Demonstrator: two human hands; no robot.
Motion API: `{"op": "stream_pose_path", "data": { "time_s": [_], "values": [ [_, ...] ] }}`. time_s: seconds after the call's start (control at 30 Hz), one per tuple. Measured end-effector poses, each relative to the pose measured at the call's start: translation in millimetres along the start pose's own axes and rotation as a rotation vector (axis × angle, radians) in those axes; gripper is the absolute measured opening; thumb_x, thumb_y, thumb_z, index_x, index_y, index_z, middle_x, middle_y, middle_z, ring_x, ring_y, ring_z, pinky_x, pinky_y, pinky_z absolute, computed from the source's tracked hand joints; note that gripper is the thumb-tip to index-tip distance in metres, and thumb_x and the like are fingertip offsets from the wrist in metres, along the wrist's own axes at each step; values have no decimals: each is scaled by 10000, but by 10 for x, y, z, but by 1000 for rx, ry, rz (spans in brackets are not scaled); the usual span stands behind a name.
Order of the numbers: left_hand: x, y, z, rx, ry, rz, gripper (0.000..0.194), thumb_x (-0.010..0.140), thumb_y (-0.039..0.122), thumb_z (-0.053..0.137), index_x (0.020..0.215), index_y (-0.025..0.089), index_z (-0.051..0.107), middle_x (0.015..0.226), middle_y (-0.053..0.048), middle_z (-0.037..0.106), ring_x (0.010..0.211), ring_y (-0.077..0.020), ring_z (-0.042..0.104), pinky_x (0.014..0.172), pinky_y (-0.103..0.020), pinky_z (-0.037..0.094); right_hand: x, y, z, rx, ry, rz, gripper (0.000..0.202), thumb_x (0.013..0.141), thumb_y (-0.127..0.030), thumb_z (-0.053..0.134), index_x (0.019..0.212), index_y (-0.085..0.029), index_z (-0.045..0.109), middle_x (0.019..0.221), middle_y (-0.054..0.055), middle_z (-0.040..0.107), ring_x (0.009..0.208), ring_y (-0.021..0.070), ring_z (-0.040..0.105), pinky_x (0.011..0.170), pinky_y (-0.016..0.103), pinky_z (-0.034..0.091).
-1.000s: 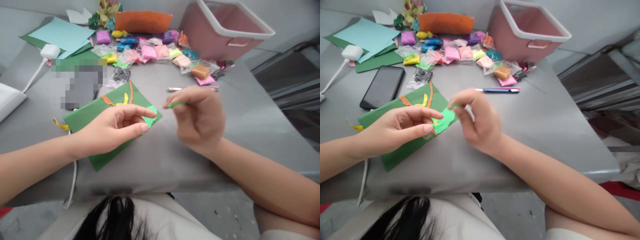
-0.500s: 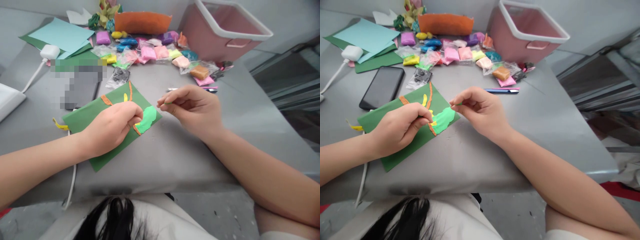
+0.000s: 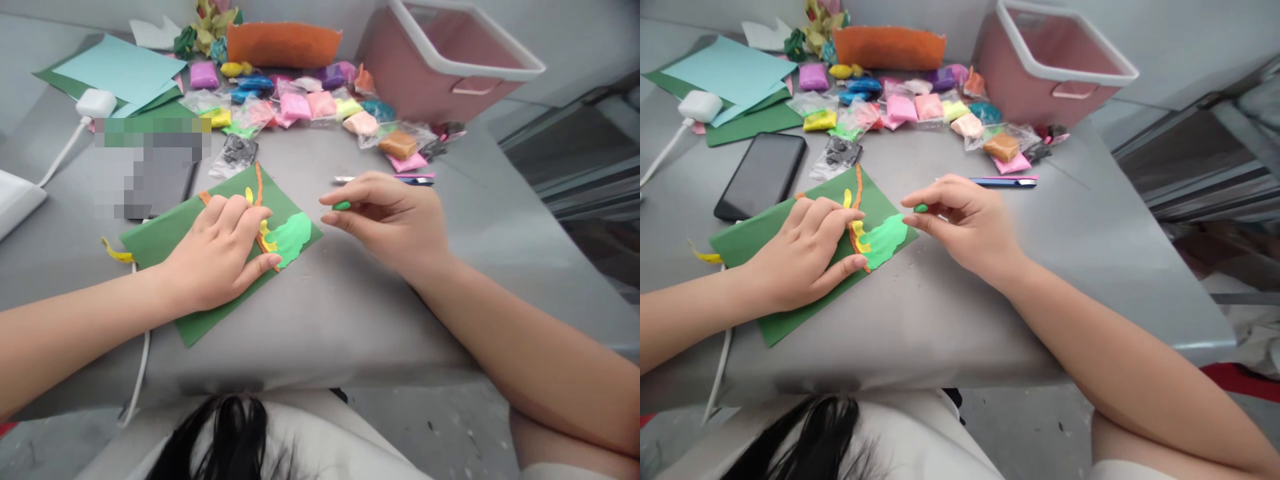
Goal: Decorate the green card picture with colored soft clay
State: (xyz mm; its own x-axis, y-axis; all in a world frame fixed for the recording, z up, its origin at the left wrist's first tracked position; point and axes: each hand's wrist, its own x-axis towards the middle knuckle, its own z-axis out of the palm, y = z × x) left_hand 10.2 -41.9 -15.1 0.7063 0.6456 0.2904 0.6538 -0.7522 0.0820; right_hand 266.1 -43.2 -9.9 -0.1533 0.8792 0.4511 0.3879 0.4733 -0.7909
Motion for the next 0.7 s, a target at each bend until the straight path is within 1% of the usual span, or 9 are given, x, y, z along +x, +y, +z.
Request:
{"op": "stream_pose_path", "data": {
  "time_s": [0.07, 0.2, 0.3, 0.37, 0.43, 0.53, 0.6, 0.63, 0.7],
  "values": [
    [-6, 5, 2, 16, -15, -43, 604, 1016, 514, 353, 1342, 37, 529, 1168, -220, 571, 1059, -364, 501, 999, -557, 426, 0, -20, -19, -21, -10, 1, 39, 803, -299, 822, 797, -268, 800, 668, -12, 649, 632, 136, 552, 558, 297, 436],
    [-19, 13, -3, 41, -37, -117, 592, 998, 520, 390, 1367, 70, 497, 1190, -208, 563, 1117, -372, 497, 1053, -565, 406, -11, -38, -52, -9, -27, -41, 335, 877, -424, 747, 594, -249, 714, 567, -13, 576, 545, 120, 508, 496, 301, 377],
    [-31, 15, -4, 50, -42, -148, 551, 986, 505, 426, 1360, 105, 478, 1194, -198, 558, 1151, -378, 500, 1046, -562, 413, -18, -31, -62, -5, -37, -42, 423, 912, -428, 706, 535, -243, 663, 545, -11, 547, 521, 116, 487, 485, 310, 361],
    [-40, 11, 2, 46, -29, -160, 528, 989, 502, 423, 1361, 130, 466, 1200, -187, 555, 1160, -373, 504, 1043, -557, 414, -19, -27, -59, -16, -18, -49, 425, 906, -424, 714, 524, -245, 656, 550, -10, 554, 524, 121, 491, 488, 316, 372],
    [-46, 3, 11, 32, -9, -169, 542, 999, 527, 389, 1365, 133, 463, 1199, -182, 552, 1157, -370, 508, 1048, -556, 409, -18, -25, -48, -34, 21, -68, 330, 890, -396, 737, 589, -264, 713, 607, -6, 616, 568, 137, 541, 518, 324, 418],
    [-46, -18, 22, 18, 2, -174, 637, 999, 619, 313, 1367, 125, 474, 1194, -186, 552, 1142, -372, 509, 1048, -555, 406, -14, -18, -27, -15, 35, -106, 44, 850, -293, 784, 844, -326, 813, 760, -8, 728, 664, 166, 629, 603, 347, 498],
    [-39, -33, 24, 29, -11, -170, 711, 993, 660, 255, 1363, 100, 487, 1190, -202, 554, 1124, -380, 508, 1036, -564, 410, -11, -8, -14, 32, 17, -131, 200, 844, -223, 776, 985, -362, 812, 847, -12, 771, 726, 178, 674, 674, 367, 538],
    [-36, -39, 23, 38, -17, -165, 742, 993, 667, 227, 1359, 80, 495, 1185, -212, 556, 1113, -386, 508, 1030, -572, 410, -11, -2, -10, 50, 10, -137, 237, 847, -203, 766, 1011, -369, 808, 883, -12, 784, 754, 182, 689, 698, 372, 550],
    [-30, -47, 23, 48, -19, -162, 780, 992, 670, 198, 1349, 49, 507, 1174, -227, 557, 1097, -396, 508, 1019, -588, 409, -14, 7, -7, 62, -7, -125, 215, 844, -210, 766, 995, -356, 811, 908, -7, 793, 771, 184, 702, 686, 363, 559]
  ]
}}
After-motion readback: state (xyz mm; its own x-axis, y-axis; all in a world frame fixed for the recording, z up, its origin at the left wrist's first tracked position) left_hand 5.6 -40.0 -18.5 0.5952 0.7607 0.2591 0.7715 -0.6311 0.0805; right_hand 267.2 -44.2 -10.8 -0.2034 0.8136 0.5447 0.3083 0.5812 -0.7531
